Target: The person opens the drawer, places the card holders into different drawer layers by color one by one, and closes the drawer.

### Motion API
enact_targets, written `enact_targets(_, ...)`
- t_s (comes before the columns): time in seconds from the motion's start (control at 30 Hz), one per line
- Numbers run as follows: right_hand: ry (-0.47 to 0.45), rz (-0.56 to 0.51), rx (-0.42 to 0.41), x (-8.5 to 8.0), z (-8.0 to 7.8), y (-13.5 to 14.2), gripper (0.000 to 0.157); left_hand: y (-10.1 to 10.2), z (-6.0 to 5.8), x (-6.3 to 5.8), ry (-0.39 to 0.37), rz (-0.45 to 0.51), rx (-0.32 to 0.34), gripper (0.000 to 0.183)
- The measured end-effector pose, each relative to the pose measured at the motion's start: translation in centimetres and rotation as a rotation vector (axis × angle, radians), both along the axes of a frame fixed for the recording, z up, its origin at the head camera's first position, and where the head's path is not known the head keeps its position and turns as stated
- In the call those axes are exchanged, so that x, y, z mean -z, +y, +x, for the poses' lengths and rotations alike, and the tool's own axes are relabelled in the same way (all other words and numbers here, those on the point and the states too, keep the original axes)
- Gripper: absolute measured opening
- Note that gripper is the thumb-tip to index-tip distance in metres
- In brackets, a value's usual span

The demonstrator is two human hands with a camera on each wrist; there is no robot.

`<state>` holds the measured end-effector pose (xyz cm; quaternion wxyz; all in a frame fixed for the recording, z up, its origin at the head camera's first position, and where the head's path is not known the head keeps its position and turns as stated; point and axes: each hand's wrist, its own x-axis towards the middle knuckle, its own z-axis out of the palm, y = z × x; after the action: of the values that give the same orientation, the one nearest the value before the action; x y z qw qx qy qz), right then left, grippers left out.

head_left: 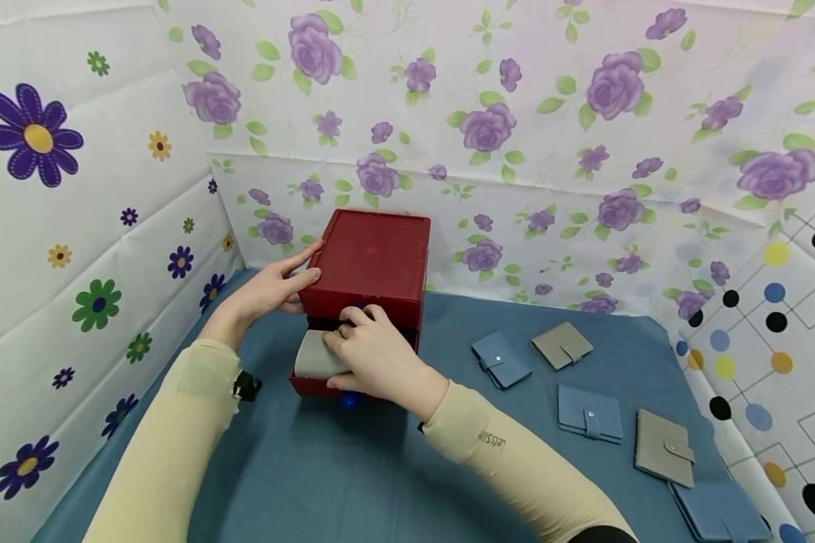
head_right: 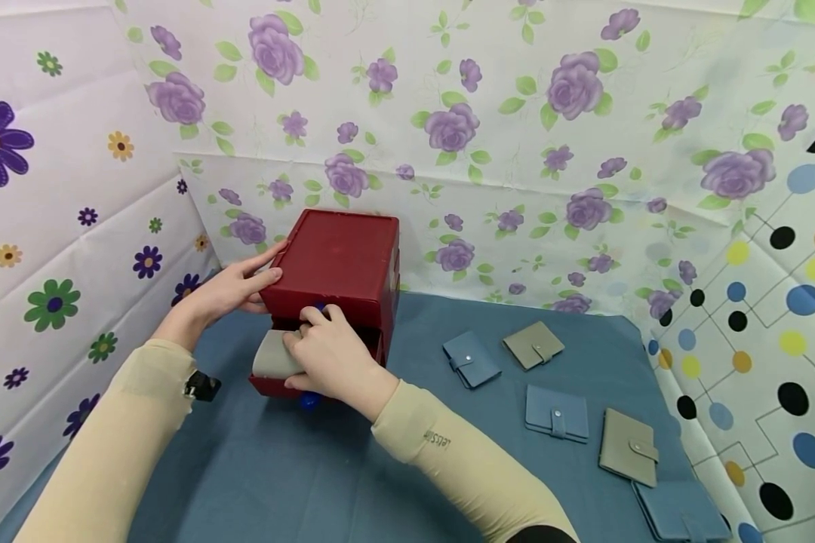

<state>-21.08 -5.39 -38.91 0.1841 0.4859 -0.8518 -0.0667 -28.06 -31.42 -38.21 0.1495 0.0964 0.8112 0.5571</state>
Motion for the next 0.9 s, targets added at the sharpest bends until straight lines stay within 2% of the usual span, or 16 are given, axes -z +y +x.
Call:
enact_targets(0.33,-0.049,-0.037,-0.003,0.5,-0.3,0.2,0.068,0.0,0.0,-0.1,-0.002,-0.001,-0.001,0.07)
enact_targets(0.9,-0.072,-0.02,0.027,1.2,0.0,0.0,0.065,0.0,0.1,-0.1,-0.01,-0.007,-0.009,0.07)
